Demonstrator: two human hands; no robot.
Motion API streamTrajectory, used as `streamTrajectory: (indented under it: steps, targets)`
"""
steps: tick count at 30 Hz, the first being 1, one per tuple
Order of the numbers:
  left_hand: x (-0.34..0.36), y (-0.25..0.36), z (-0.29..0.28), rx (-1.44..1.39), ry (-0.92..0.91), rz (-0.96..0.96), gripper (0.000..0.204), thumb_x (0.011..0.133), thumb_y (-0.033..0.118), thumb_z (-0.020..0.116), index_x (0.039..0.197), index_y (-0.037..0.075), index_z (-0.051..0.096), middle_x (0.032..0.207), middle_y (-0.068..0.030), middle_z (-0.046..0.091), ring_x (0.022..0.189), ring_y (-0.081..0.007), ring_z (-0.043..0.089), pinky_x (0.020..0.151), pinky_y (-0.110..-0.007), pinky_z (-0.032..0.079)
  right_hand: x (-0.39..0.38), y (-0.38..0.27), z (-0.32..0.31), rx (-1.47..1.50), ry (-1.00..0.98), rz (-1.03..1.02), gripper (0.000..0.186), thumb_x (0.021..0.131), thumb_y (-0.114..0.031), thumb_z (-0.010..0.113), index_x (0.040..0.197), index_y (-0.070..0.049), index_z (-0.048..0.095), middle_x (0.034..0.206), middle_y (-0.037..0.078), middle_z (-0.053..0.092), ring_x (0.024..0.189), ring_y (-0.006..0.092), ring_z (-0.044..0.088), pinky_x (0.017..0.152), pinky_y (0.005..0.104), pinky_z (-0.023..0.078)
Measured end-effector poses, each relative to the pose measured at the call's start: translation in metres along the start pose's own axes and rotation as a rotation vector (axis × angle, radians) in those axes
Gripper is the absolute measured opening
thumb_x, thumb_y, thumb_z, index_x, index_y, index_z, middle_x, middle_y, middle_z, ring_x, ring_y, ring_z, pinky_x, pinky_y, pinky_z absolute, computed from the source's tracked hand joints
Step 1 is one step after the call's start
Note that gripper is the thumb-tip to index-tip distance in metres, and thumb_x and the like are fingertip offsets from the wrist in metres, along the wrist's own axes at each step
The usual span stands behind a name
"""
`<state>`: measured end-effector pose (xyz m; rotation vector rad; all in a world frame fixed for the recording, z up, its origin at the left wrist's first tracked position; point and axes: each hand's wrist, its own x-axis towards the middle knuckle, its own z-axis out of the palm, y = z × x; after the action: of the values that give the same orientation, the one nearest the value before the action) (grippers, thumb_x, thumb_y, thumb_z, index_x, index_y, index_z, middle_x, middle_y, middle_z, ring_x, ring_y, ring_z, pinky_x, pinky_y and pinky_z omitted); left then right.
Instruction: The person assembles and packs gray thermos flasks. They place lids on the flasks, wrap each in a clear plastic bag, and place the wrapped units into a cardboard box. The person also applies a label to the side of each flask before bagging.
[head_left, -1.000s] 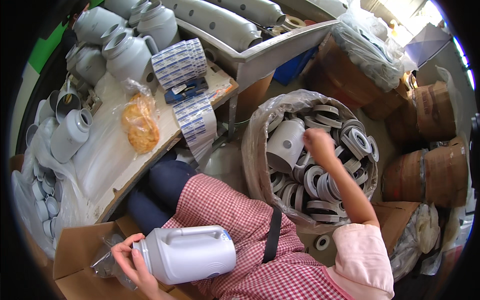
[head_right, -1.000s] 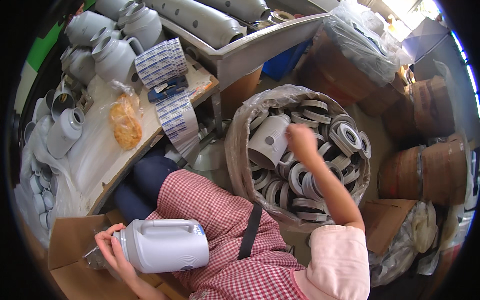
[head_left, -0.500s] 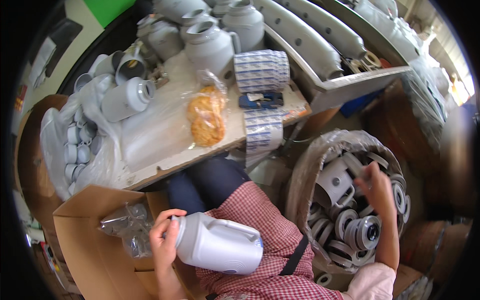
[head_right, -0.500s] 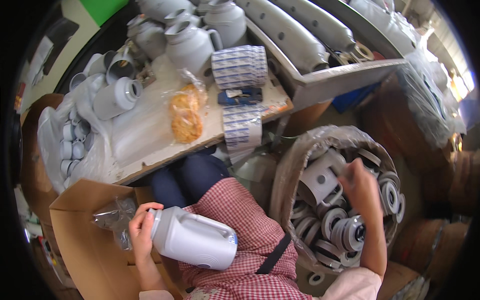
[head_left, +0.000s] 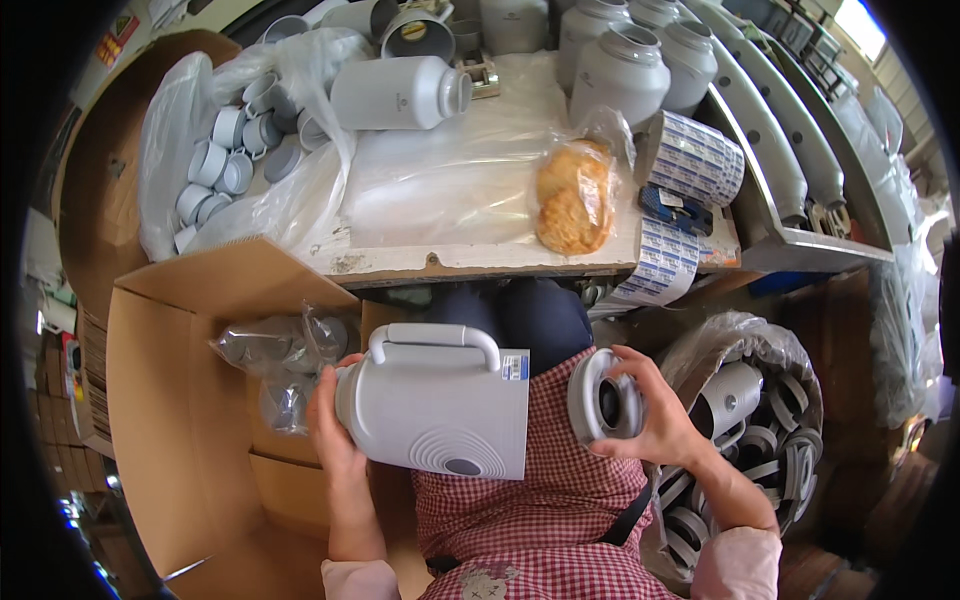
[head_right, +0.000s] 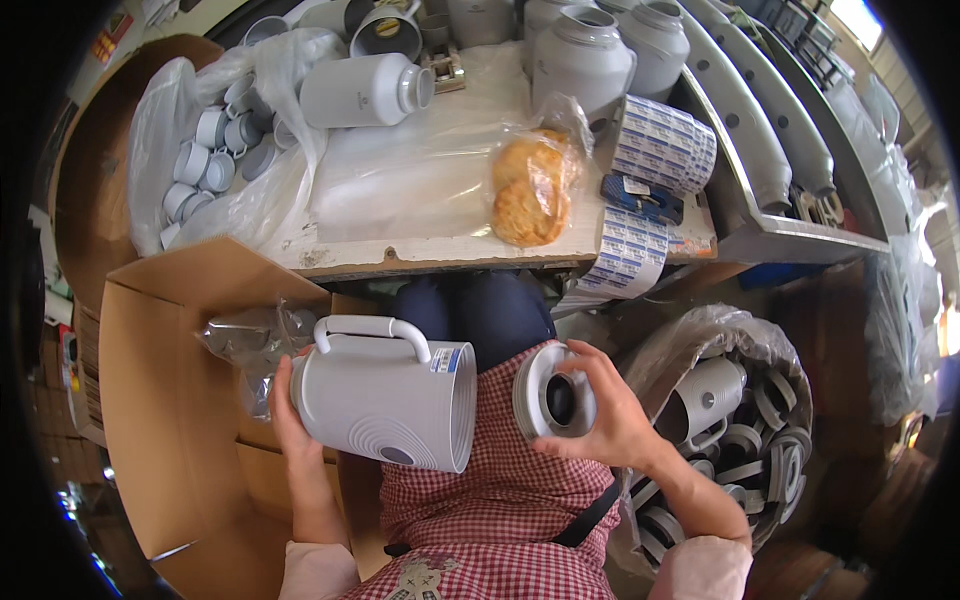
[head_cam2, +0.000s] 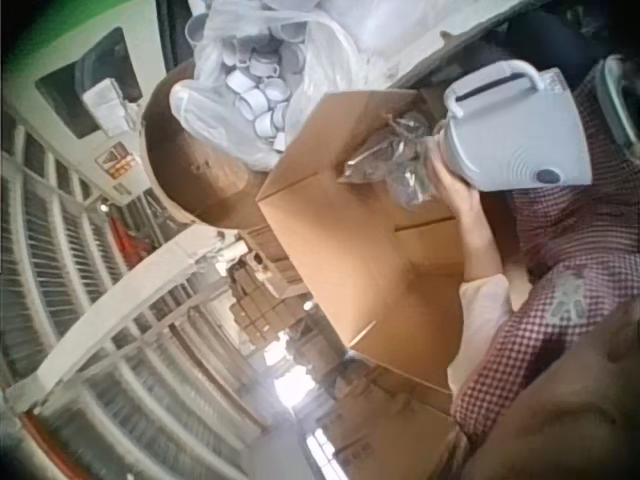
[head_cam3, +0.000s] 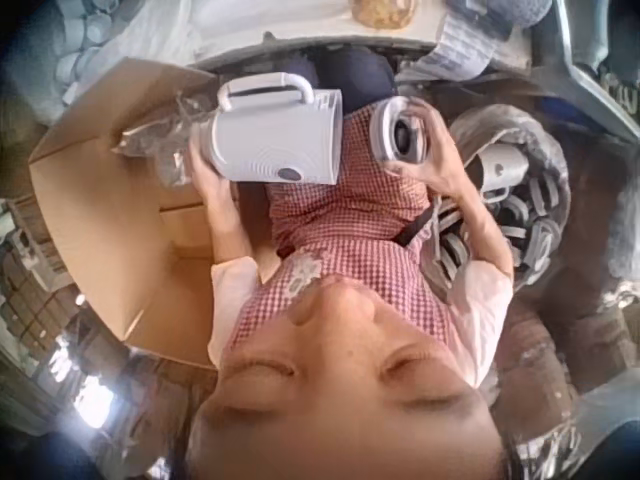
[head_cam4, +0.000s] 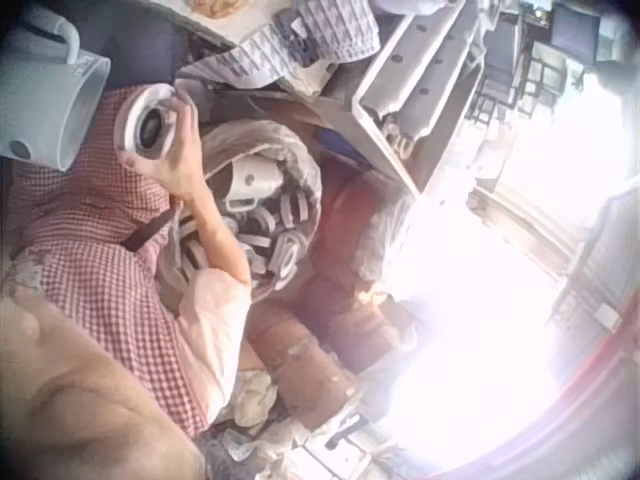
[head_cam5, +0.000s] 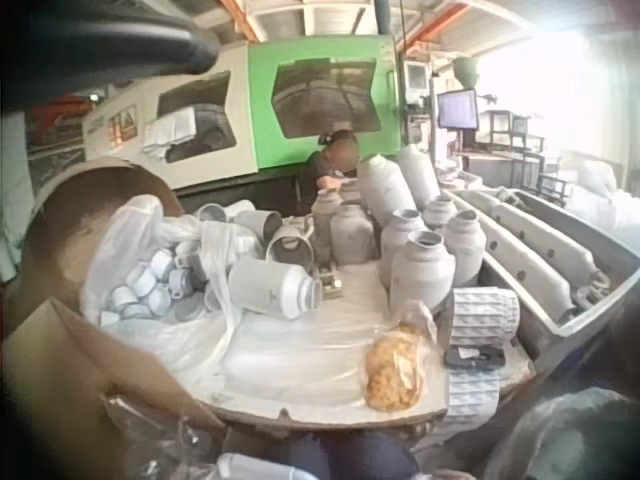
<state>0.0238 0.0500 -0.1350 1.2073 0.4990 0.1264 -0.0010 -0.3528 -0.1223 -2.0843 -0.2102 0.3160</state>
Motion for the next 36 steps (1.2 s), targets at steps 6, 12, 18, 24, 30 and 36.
streamTrajectory:
  steps: [6, 12, 18, 24, 30, 36]
  targets:
    - [0.018, -0.029, -0.026, -0.256, -0.068, -0.157, 0.051, 0.11, 0.036, 0.053, 0.13, -0.009, 0.066, 0.12, -0.016, 0.073, 0.107, -0.0227, 0.071, 0.095, -0.036, 0.055, 0.023, -0.035, 0.05, 0.341, 0.108, -0.24, 0.136, 0.062, -0.047, 0.102, 0.165, -0.002, 0.025, 0.167, 0.019, 0.03, 0.153, 0.0354, 0.036, 0.12, 0.0534, 0.038]
    - [0.012, -0.018, -0.01, -0.182, -0.055, -0.175, 0.051, 0.11, 0.035, 0.051, 0.128, -0.01, 0.066, 0.12, -0.0165, 0.073, 0.107, -0.0234, 0.07, 0.095, -0.036, 0.055, 0.025, -0.044, 0.067, 0.174, 0.151, -0.483, 0.137, 0.062, -0.05, 0.101, 0.166, -0.003, 0.025, 0.166, 0.024, 0.031, 0.153, 0.0374, 0.036, 0.12, 0.0551, 0.037]
    - [-0.022, -0.004, 0.021, 0.116, -0.141, 0.605, 0.06, 0.109, 0.044, 0.039, 0.127, -0.008, 0.062, 0.127, -0.0174, 0.066, 0.118, -0.0261, 0.065, 0.103, -0.04, 0.052, 0.009, -0.031, 0.078, 1.013, 0.118, 0.068, 0.133, 0.077, -0.069, 0.083, 0.167, 0.001, 0.015, 0.166, 0.02, 0.035, 0.155, 0.0311, 0.034, 0.123, 0.0467, 0.033]
    - [-0.011, -0.025, 0.024, -0.342, -0.052, -0.177, 0.054, 0.11, 0.051, 0.047, 0.136, 0.005, 0.062, 0.127, -0.0085, 0.07, 0.114, -0.0208, 0.067, 0.099, -0.037, 0.054, -0.004, -0.023, 0.072, 0.417, 0.258, -0.385, 0.139, 0.06, -0.052, 0.1, 0.167, -0.006, 0.025, 0.167, 0.025, 0.023, 0.153, 0.0392, 0.033, 0.116, 0.0547, 0.044]
    - [-0.019, -0.053, 0.025, -0.3, -0.079, -0.313, 0.045, 0.109, 0.047, 0.051, 0.128, 0.008, 0.066, 0.117, -0.0068, 0.073, 0.109, -0.021, 0.069, 0.094, -0.038, 0.056, -0.016, -0.044, 0.044, -0.008, 0.269, -0.571, 0.102, 0.054, -0.055, 0.099, 0.146, -0.027, 0.065, 0.159, 0.034, 0.034, 0.143, 0.0542, 0.043, 0.115, 0.0599, 0.039]
    - [-0.018, -0.055, 0.022, -0.209, -0.079, -0.33, 0.046, 0.108, 0.048, 0.055, 0.127, 0.008, 0.066, 0.118, -0.0063, 0.072, 0.107, -0.0207, 0.069, 0.093, -0.037, 0.056, -0.011, -0.047, 0.038, -0.096, 0.193, -0.657, 0.099, 0.053, -0.052, 0.098, 0.144, -0.03, 0.067, 0.158, 0.034, 0.035, 0.141, 0.0541, 0.045, 0.112, 0.0614, 0.042]
